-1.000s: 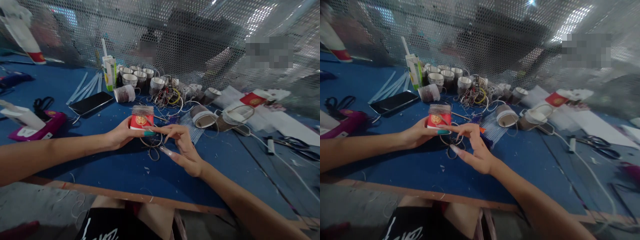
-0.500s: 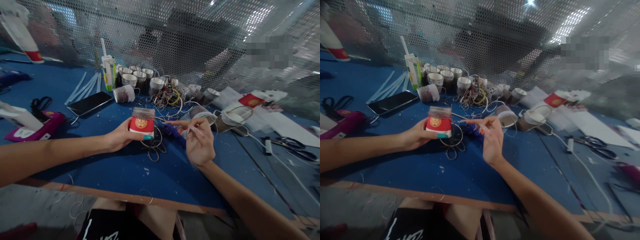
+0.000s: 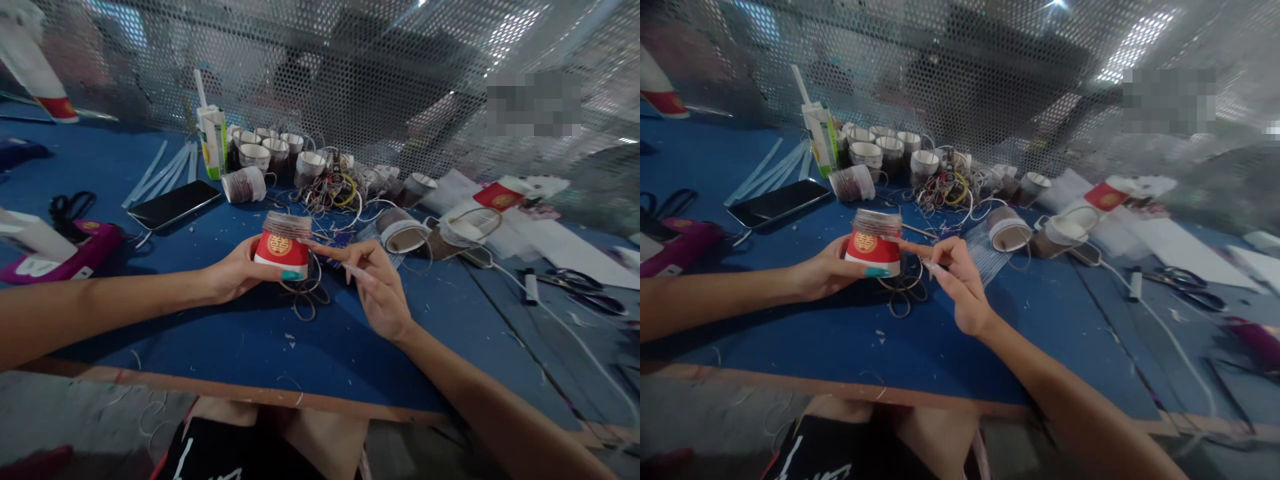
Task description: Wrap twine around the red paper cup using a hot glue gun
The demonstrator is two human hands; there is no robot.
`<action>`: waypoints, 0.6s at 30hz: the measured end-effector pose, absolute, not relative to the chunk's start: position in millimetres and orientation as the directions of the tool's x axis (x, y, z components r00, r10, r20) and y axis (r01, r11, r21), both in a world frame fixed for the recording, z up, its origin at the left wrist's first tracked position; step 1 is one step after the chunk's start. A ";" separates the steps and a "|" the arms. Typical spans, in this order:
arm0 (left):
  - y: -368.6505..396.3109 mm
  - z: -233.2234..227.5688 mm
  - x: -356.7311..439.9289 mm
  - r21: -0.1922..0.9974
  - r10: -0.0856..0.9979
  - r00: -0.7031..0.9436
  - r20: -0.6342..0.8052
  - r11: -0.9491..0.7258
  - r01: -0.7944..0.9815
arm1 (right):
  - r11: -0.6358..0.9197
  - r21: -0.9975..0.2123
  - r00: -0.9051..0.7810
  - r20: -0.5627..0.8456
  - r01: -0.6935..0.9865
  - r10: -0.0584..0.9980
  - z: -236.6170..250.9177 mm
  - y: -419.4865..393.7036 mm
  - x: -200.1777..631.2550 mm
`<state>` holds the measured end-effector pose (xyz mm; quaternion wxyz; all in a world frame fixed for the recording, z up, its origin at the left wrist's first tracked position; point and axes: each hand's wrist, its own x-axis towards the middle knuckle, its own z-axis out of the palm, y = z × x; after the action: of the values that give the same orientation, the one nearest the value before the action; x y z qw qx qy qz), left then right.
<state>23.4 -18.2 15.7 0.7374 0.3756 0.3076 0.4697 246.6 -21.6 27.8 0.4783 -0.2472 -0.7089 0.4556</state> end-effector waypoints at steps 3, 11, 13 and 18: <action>-17.4 15.3 21.7 0.838 0.918 0.387 -0.082 0.274 -0.472 | 0.544 -0.832 -0.308 0.549 -0.111 0.777 28.3 -21.6 247.4; -17.5 14.9 22.3 0.824 0.885 0.466 -0.027 0.284 -0.491 | 0.517 -0.846 -0.595 0.350 0.132 0.724 30.1 -28.6 250.5; -17.6 14.3 22.7 0.827 0.880 0.474 -0.032 0.290 -0.481 | 0.483 -0.870 -0.634 0.318 0.101 0.705 31.1 -30.2 248.9; -18.6 13.6 23.0 0.838 0.871 0.491 -0.029 0.289 -0.463 | 0.323 -0.945 -0.548 0.295 -0.048 0.783 33.8 -33.0 241.1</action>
<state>23.0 -18.6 13.6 0.7625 0.4050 0.2515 0.4374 241.1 -33.0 33.8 0.3986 -0.2593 -0.7090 0.5208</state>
